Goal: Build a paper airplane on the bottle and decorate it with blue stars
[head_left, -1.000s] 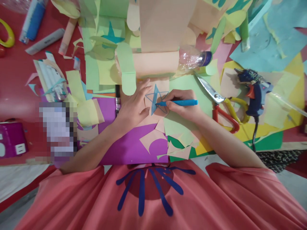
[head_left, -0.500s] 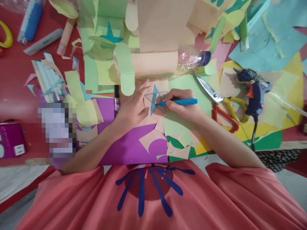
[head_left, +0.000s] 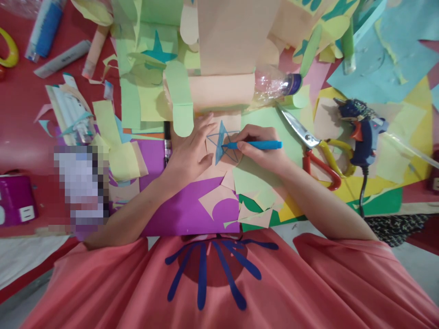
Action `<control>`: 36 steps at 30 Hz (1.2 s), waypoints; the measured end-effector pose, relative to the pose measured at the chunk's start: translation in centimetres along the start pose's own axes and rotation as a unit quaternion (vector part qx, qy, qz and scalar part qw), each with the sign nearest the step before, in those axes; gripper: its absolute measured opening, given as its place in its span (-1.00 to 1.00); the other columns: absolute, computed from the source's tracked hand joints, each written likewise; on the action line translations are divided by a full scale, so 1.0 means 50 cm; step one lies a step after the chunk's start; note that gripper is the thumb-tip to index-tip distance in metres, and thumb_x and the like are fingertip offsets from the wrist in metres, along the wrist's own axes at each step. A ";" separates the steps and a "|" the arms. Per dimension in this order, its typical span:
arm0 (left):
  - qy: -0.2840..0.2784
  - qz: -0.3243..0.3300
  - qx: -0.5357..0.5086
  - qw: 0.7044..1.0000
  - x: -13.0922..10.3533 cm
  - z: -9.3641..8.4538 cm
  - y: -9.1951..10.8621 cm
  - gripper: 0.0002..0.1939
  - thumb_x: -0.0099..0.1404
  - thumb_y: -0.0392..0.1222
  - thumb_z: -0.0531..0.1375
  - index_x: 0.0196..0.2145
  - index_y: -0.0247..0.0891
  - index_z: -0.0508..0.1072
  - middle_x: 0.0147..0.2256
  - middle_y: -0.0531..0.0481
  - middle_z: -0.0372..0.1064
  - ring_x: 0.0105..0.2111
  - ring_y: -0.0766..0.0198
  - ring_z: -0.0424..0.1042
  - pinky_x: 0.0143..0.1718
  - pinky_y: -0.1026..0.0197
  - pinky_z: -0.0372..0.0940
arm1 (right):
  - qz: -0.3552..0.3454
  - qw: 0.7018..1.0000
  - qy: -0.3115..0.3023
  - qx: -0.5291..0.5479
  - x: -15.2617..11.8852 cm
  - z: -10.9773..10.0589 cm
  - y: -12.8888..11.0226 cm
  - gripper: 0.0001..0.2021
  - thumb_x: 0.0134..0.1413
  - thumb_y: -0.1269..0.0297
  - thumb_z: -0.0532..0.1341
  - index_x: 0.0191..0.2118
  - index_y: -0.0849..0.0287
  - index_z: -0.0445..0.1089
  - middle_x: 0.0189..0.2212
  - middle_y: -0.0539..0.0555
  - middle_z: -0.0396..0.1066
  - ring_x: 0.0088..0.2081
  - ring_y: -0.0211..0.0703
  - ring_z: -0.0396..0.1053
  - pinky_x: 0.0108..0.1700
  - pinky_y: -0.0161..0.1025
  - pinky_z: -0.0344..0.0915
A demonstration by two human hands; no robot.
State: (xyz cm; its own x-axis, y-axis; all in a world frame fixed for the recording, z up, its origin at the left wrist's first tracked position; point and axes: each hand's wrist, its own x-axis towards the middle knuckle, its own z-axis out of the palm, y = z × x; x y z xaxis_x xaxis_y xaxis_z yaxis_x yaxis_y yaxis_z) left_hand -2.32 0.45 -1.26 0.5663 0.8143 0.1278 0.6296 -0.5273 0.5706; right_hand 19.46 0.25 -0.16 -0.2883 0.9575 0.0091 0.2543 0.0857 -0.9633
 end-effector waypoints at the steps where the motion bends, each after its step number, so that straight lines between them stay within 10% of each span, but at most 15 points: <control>1: 0.000 0.000 -0.001 1.000 0.000 0.000 0.000 -0.33 0.23 -0.41 0.14 0.24 -0.12 0.04 0.34 -0.14 0.04 0.33 -0.01 0.07 0.31 -0.13 0.08 | -0.002 1.000 -0.001 -0.002 0.000 0.000 0.000 -0.92 -0.06 0.36 0.16 -0.51 0.16 0.33 -0.61 -0.06 0.30 -0.54 -0.34 0.18 -0.48 -0.32 0.12; 36: 0.002 -0.004 -0.007 1.000 0.001 0.001 0.003 -0.36 0.26 -0.40 0.13 0.23 -0.08 0.06 0.34 -0.10 0.04 0.32 0.04 0.10 0.27 -0.09 0.19 | 0.019 0.999 0.047 -0.001 0.001 0.000 -0.004 -0.91 -0.06 0.36 0.16 -0.53 0.16 0.33 -0.57 -0.05 0.36 -0.50 -0.31 0.28 -0.43 -0.30 0.24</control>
State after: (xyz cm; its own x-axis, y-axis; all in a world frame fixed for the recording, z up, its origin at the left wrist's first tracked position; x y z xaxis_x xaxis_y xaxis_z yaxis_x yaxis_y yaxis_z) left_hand -2.19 0.43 -1.21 0.5591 0.8193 0.1267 0.6262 -0.5175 0.5831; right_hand 19.42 0.29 0.01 -0.1911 0.9816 -0.0027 0.2657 0.0491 -0.9628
